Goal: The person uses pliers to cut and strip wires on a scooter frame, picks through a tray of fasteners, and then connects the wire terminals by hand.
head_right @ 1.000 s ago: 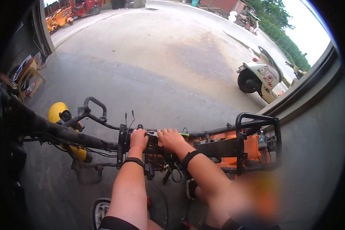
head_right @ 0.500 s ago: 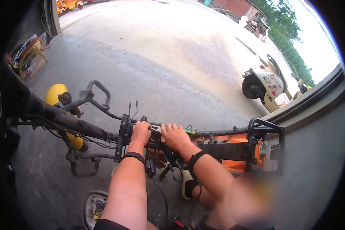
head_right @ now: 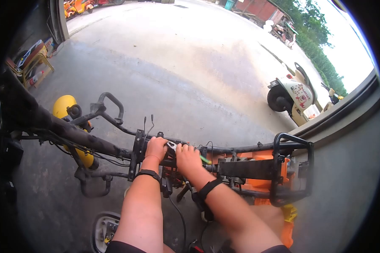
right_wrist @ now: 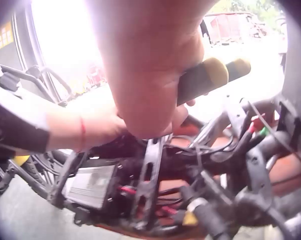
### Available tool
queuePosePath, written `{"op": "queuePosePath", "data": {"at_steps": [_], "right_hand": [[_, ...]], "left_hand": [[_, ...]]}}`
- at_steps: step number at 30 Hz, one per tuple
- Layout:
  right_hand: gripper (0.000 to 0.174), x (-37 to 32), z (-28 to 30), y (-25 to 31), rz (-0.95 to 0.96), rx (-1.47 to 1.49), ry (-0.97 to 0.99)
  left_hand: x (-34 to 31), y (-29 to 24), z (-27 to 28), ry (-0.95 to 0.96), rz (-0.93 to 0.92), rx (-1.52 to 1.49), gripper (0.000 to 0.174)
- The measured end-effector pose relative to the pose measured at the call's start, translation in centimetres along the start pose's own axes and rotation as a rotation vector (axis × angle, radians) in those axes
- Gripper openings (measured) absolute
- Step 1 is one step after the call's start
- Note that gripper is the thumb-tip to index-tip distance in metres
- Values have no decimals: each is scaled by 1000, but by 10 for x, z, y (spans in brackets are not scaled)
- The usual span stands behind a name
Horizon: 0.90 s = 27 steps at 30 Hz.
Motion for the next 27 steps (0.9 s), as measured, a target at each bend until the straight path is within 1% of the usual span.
{"op": "queuePosePath", "data": {"at_steps": [1,3,4,6,7,9,11,13,14,15,16,17,19,21,24,26,27], "right_hand": [[55,3,-2,-9,79,7,-17],[64,12,5,-26,258,-5,45],[64,20,8,-38,256,0,36],[54,25,16,-38,490,-127,-38],[54,31,18,-42,494,-126,-41],[51,35,19,-42,583,-213,-63],[49,33,16,-35,582,-227,-76],[49,25,15,-29,405,-189,-74],[48,19,14,-23,328,-174,-38],[49,11,16,-16,225,-95,-75],[48,6,8,-9,115,-75,-51],[47,3,1,-2,4,-56,-28],[47,-5,4,12,-131,-20,-14],[48,-2,0,22,-161,-19,-33],[48,-4,0,16,-210,16,14],[48,-1,4,11,-100,13,-44],[48,0,4,2,-93,15,-44]], "left_hand": [[3,-4,3,18,13,23,16],[2,-8,5,39,24,55,16],[2,-9,5,48,33,49,17],[3,-9,6,64,57,35,18],[4,-9,6,61,60,37,18],[3,-9,6,62,64,26,19],[2,-9,8,50,70,44,17],[2,-10,4,43,68,52,15],[1,-8,4,28,56,30,15],[1,-6,4,11,42,10,15],[1,-5,5,-26,29,-27,13],[0,-6,4,-22,22,-30,13],[-1,-4,5,-20,10,-48,11],[-1,-3,7,-27,-10,-55,10],[1,-6,5,-24,-21,-51,11],[2,-5,6,-8,-9,-21,13],[2,-5,8,-11,-3,-18,13]]}}
Point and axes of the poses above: each hand's wrist, its own x-axis towards the middle knuckle, its own z-axis out of the back of the hand, y = z × x, the point moved 8 cm from there along x, towards the middle knuckle, and after that the axes turned 14 degrees about -x, right-handed, at the moved point
